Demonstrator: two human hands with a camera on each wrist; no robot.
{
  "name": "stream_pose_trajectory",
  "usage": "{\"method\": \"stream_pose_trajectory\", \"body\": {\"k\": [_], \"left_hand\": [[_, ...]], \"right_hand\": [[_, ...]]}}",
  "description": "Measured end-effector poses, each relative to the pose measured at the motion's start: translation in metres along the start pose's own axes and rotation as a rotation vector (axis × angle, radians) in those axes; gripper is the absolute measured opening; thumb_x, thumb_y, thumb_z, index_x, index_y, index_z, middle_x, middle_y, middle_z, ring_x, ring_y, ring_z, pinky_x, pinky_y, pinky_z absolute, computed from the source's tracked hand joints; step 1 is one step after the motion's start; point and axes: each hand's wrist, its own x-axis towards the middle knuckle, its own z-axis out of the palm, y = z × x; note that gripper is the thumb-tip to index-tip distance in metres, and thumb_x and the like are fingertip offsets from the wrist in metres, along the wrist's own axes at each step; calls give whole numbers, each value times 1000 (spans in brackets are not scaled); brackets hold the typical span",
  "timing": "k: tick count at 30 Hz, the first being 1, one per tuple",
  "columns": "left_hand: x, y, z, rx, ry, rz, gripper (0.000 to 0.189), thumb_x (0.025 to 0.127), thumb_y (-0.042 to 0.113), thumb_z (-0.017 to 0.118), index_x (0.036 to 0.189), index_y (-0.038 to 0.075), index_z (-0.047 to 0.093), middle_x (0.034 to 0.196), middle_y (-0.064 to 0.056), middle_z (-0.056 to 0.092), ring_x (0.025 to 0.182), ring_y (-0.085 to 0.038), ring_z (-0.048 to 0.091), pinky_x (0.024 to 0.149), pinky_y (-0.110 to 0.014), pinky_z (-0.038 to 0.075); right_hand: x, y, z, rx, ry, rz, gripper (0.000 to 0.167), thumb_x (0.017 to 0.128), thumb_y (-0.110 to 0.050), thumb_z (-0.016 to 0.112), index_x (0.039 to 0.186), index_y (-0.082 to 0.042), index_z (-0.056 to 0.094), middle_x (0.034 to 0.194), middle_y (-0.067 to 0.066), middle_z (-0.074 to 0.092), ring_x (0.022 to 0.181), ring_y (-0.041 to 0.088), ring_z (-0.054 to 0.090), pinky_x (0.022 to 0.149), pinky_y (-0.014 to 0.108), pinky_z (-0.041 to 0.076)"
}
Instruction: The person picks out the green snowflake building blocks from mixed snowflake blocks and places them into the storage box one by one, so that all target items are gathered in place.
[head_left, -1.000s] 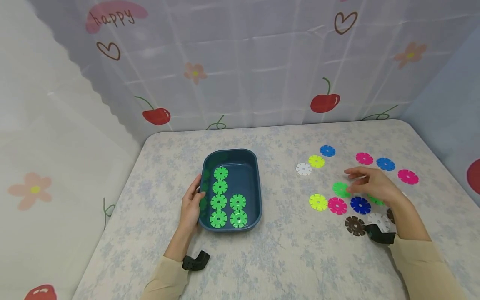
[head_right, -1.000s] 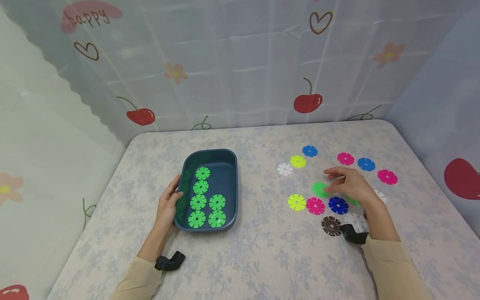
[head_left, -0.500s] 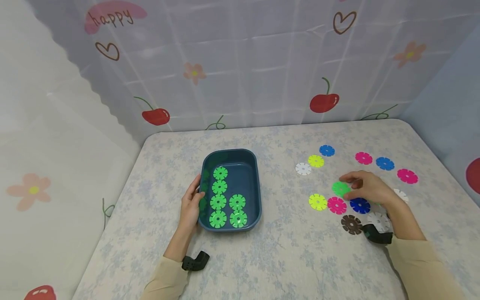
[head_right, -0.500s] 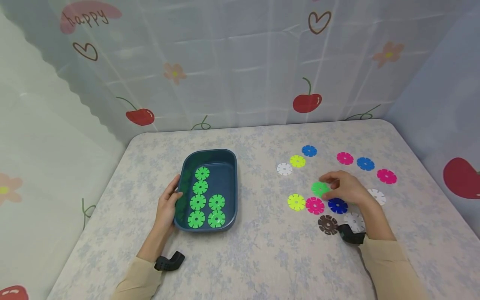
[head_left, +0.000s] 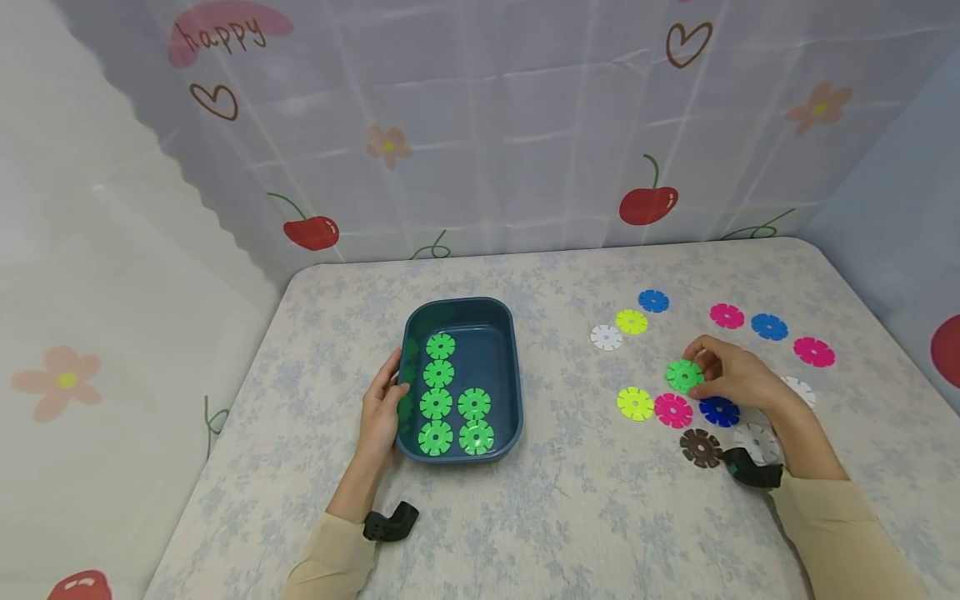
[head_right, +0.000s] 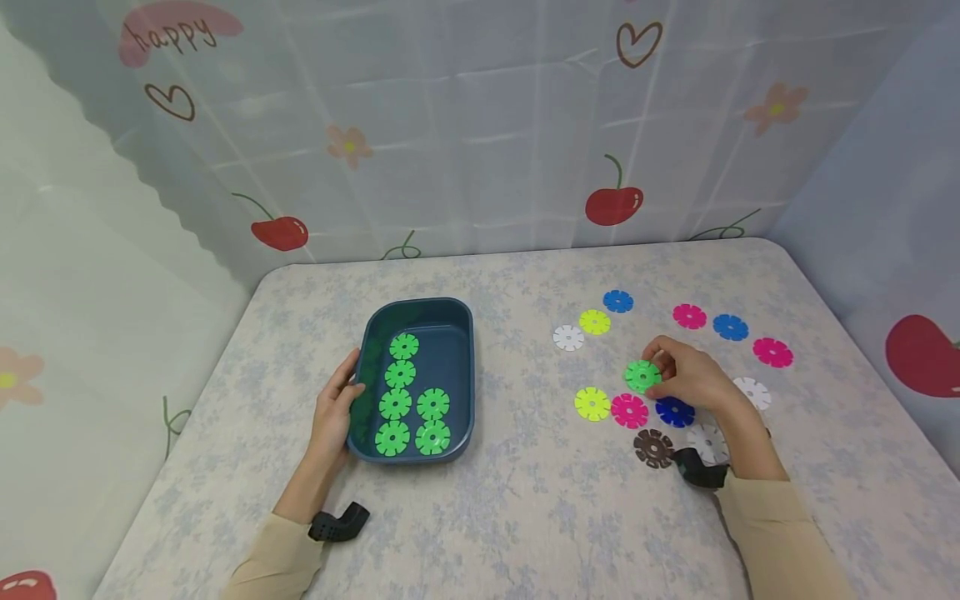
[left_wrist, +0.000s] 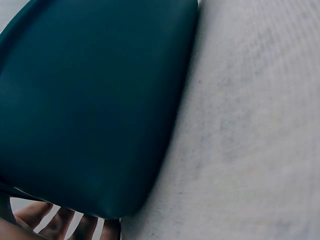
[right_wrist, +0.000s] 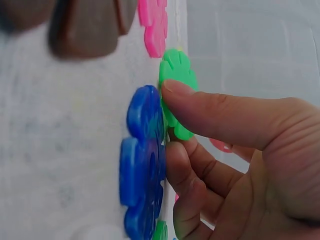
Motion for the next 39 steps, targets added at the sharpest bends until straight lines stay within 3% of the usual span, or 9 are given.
{"method": "stream_pose_trajectory", "body": {"k": [10, 20, 27, 32, 39], "left_hand": [[0, 0, 0, 13, -1, 7, 55, 101, 5, 39, 155, 16, 31, 160, -2, 29, 145, -24, 31, 105, -25, 31], [0, -1, 0, -11, -2, 8, 55, 101, 5, 39, 155, 16, 31, 160, -3, 28, 145, -25, 30, 114, -45, 25], [0, 0, 1, -26, -4, 16, 56, 101, 4, 39, 155, 14, 30, 161, -4, 28, 146, -26, 29, 115, -47, 23], [-1, 0, 2, -29, -2, 15, 56, 101, 4, 39, 155, 13, 30, 161, -4, 27, 146, -26, 28, 116, -48, 23], [-1, 0, 2, -31, 2, 13, 56, 101, 4, 39, 155, 14, 30, 161, -4, 28, 146, -27, 29, 115, -48, 24]], "right_hand": [[-4, 0, -4, 54, -7, -36, 29, 89, -7, 67, 117, -2, 59, 101, 16, 59, 87, 24, 60, 70, 31, 51], [-11, -9, -18, 139, 7, 37, 37, 94, -11, 61, 129, 2, 57, 113, 21, 54, 89, 23, 61, 69, 27, 55], [-5, -32, -28, 158, 51, 33, 39, 97, -16, 60, 130, 5, 56, 116, 23, 56, 90, 24, 68, 73, 27, 56], [7, -54, -32, 172, 53, 17, 39, 97, -19, 60, 130, 2, 57, 116, 21, 57, 88, 15, 69, 74, 23, 54], [28, -90, -31, 209, 67, -82, 36, 97, -16, 60, 128, 2, 58, 111, 19, 57, 86, 19, 68, 73, 21, 53]]}}
